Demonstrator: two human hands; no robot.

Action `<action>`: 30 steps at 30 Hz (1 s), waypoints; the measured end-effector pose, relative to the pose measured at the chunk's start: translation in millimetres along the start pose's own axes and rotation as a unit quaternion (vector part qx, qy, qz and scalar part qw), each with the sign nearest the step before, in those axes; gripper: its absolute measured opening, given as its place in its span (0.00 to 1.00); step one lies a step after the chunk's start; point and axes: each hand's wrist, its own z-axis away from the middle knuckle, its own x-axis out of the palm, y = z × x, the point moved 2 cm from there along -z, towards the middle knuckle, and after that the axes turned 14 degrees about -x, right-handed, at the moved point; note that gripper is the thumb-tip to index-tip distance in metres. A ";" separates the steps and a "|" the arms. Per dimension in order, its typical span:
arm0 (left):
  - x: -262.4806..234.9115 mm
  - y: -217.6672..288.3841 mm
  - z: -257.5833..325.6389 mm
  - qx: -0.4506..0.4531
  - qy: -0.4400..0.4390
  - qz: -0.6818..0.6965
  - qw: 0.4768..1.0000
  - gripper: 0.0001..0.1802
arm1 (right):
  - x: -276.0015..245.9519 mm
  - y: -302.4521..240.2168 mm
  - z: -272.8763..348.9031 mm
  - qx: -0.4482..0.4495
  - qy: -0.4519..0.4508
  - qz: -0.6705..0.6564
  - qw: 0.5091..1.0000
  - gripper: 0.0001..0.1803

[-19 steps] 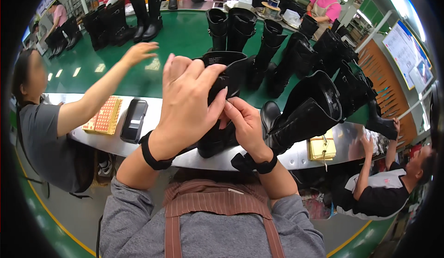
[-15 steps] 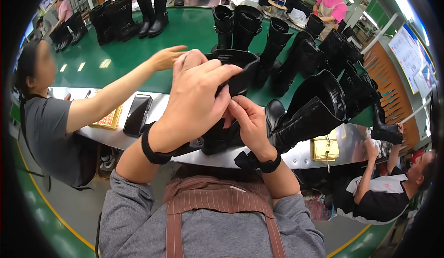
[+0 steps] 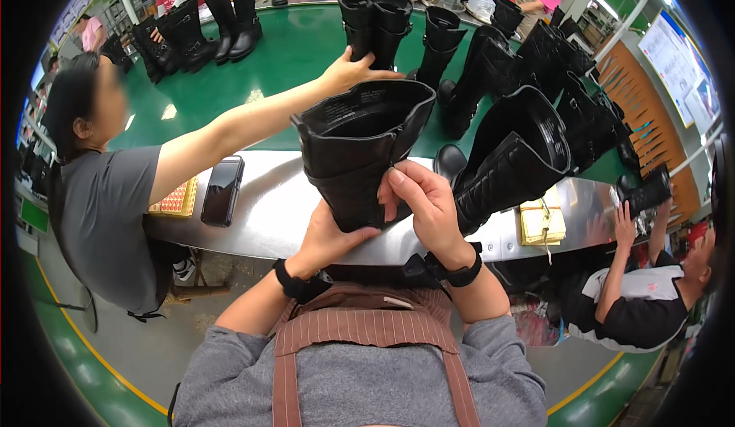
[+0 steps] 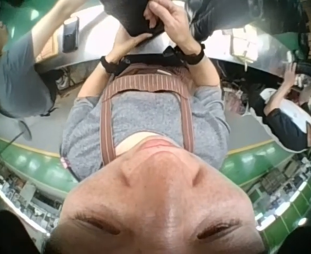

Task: The recorder is inspecting and adjusting the zippers and straps on a pair of black quilted boots on an assembly line.

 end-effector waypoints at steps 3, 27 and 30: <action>11.2 -19.1 2.6 0.002 0.012 0.027 1.000 0.28 | 2.3 -35.2 4.8 -0.001 0.024 -0.045 0.999 0.16; 74.9 -5.2 -0.6 0.056 -0.080 -0.034 0.995 0.19 | -150.4 80.8 130.6 0.118 0.155 0.367 0.910 0.25; 117.5 -26.6 -32.5 -0.189 -0.222 0.046 0.955 0.17 | -150.4 74.7 135.6 0.129 0.124 0.297 0.938 0.19</action>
